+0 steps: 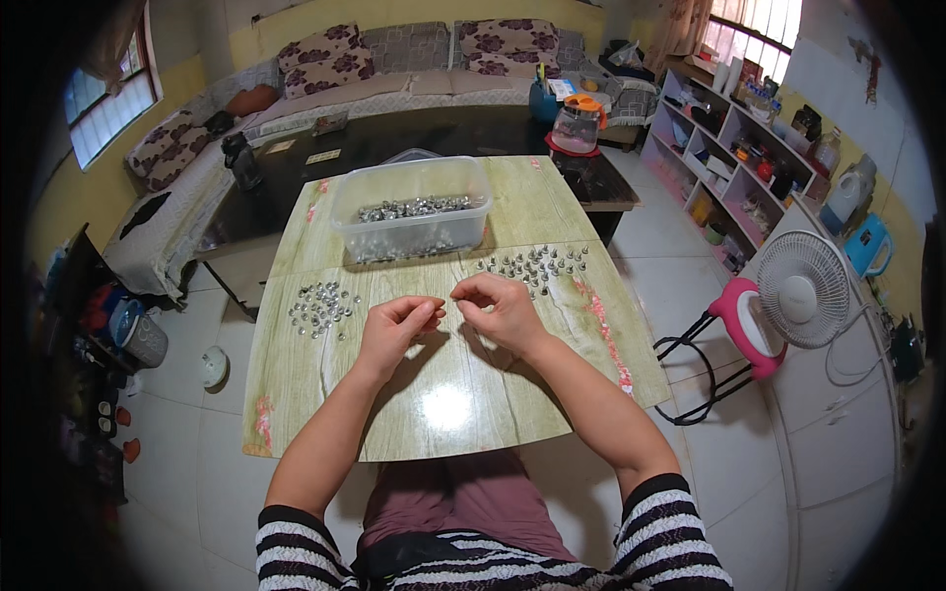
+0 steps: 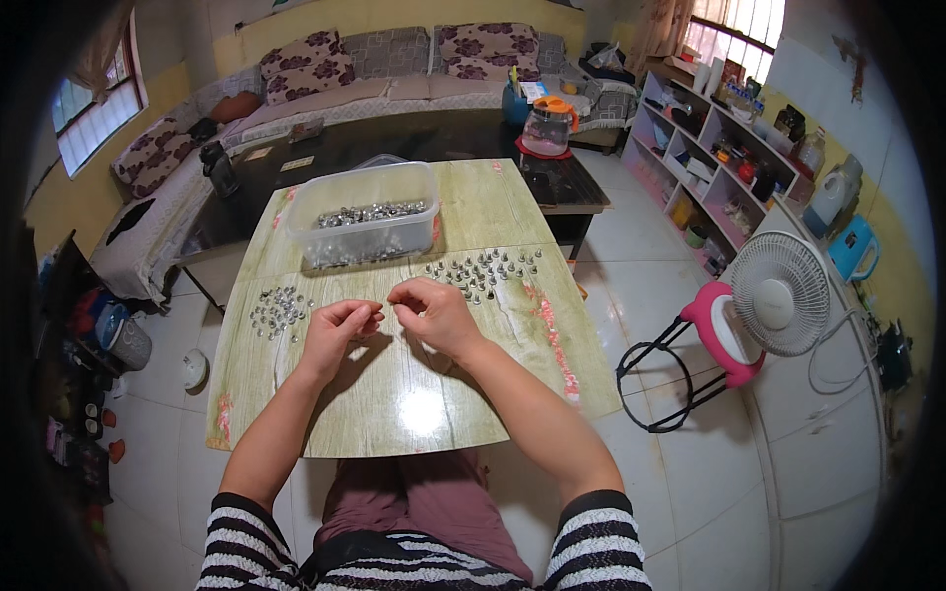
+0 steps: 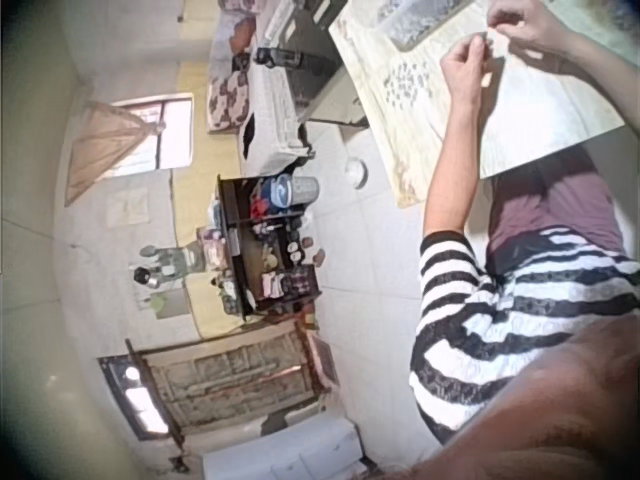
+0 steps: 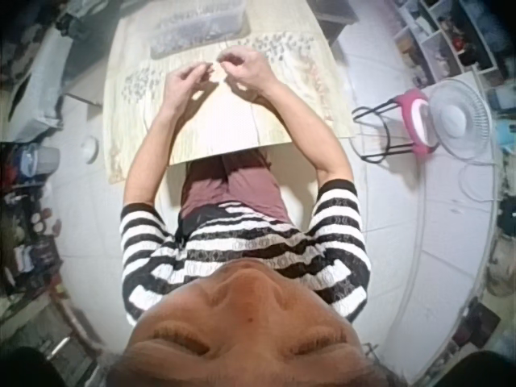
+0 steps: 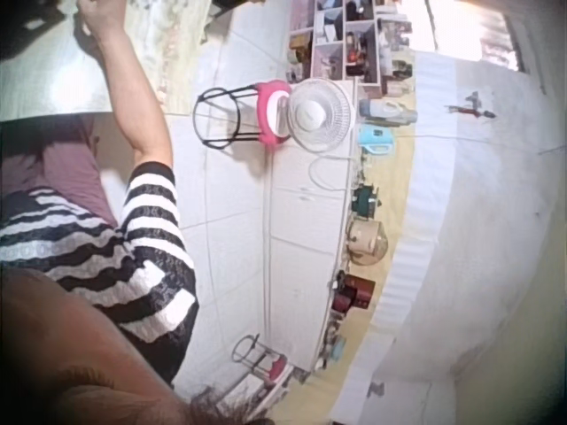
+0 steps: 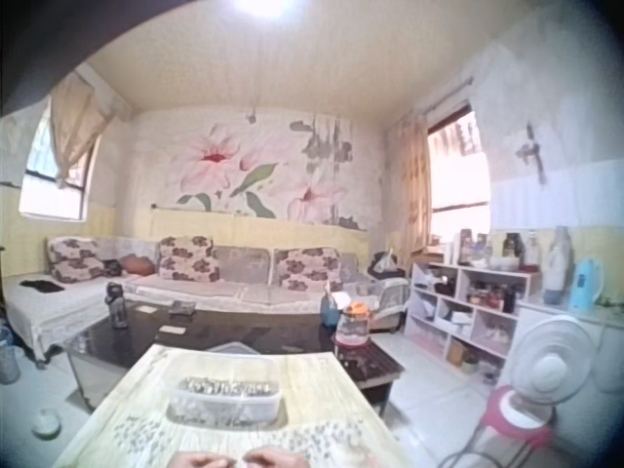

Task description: The person threads small beads onto metal components by hand, repeatedly picking beads from a plastic container and securing them onto the metal pieces at a table.

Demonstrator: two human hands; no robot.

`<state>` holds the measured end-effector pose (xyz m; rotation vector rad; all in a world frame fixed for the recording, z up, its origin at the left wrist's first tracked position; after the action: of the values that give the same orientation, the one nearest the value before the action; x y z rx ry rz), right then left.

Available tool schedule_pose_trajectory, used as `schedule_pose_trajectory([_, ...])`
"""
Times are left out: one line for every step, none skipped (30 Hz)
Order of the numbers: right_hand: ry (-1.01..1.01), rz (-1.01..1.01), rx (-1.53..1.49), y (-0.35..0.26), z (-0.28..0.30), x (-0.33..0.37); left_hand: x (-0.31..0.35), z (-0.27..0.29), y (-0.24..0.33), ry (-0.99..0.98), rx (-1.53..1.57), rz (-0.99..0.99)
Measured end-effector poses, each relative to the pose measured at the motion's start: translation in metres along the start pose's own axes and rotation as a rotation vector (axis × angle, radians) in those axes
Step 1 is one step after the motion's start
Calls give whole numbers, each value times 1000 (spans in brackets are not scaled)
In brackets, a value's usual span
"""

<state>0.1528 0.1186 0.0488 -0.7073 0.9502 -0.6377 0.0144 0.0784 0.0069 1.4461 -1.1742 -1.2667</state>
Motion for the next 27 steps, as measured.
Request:
schedule_pose_trajectory([22, -81, -60, 5, 4, 0, 1, 0, 0, -3, 7, -6])
schedule_pose_trajectory([43, -177, -141, 12, 9, -2, 2, 1, 0, 0, 10, 0])
schedule_pose_trajectory([84, -219, -231, 20, 15, -5, 2, 1, -1, 1, 12, 6])
schedule_pose_trajectory([125, -260, -322, 28, 22, -8, 2, 1, 0, -3, 19, 1])
schedule_pose_trajectory([170, -279, -434, 33, 30, -11, 2, 2, -1, -3, 18, 0])
schedule_pose_trajectory([226, -271, -472, 35, 40, -14, 2, 3, -2, -3, 19, 0])
schedule_pose_trajectory([268, -285, -508, 38, 50, -16, 1, 3, -2, -7, 26, -2])
schedule_pose_trajectory([309, -299, -545, 40, 60, -19, 0, 3, -2, -12, 32, -10])
schedule_pose_trajectory([309, -300, -539, 40, 68, -22, 0, 3, -3, -15, 35, -16])
schedule_pose_trajectory([346, -295, -517, 39, 80, -25, 0, 3, -3, -17, 42, -16])
schedule_pose_trajectory([383, -289, -494, 39, 93, -26, 0, 3, -4, -19, 42, -19])
schedule_pose_trajectory([377, -272, -419, 45, 107, -28, 0, 4, -6, -18, 42, -21])
schedule_pose_trajectory([410, -259, -377, 52, 124, -30, -1, 4, -7, -19, 50, -25])
schedule_pose_trajectory([442, -247, -335, 58, 140, -29, -2, 4, -7, -30, 35, -41])
schedule_pose_trajectory([479, -271, -296, 64, 156, -25, -2, 2, -7, -38, 20, -56])
schedule_pose_trajectory([514, -294, -259, 71, 171, -21, -2, 3, -8, -33, 28, -59])
schedule_pose_trajectory([531, -318, -235, 81, 183, -16, -2, 3, -8, -33, 29, -53])
schedule_pose_trajectory([532, -313, -226, 88, 195, -10, -4, 0, -9, -39, 32, -49])
schedule_pose_trajectory([586, -370, -80, 97, 204, -3, -4, 1, -9, -35, 35, -53])
schedule_pose_trajectory([639, -424, 66, 105, 212, 3, -4, 1, -9, -38, 16, -59])
schedule_pose_trajectory([639, -421, 69, 114, 215, 8, -4, -1, -9, -45, -3, -64])
schedule_pose_trajectory([630, -464, 93, 124, 214, 11, -4, 0, -9, -42, -3, -66])
schedule_pose_trajectory([623, -507, 116, 134, 214, 14, -3, 0, -8, -40, -12, -68])
schedule_pose_trajectory([621, -505, 115, 138, 211, 13, -3, 1, -8, -38, -21, -68])
schedule_pose_trajectory([581, -525, 127, 142, 205, 11, -3, 1, -8, -37, -22, -69])
schedule_pose_trajectory([541, -544, 139, 148, 201, 9, -4, 1, -9, -38, -27, -72])
schedule_pose_trajectory([528, -530, 244, 148, 197, 3, -4, 1, -10, -37, -33, -75])
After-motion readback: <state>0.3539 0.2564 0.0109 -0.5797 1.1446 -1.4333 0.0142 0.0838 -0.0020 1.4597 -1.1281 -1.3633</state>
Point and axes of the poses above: each hand's wrist, its own x-axis away from the middle knuckle, its own z-axis out of the back of the hand, y = z × x, the point moved 7 cm from there along -x, towards the middle knuckle, and after that the axes turned 6 degrees about -z, right-handed, at the moved point
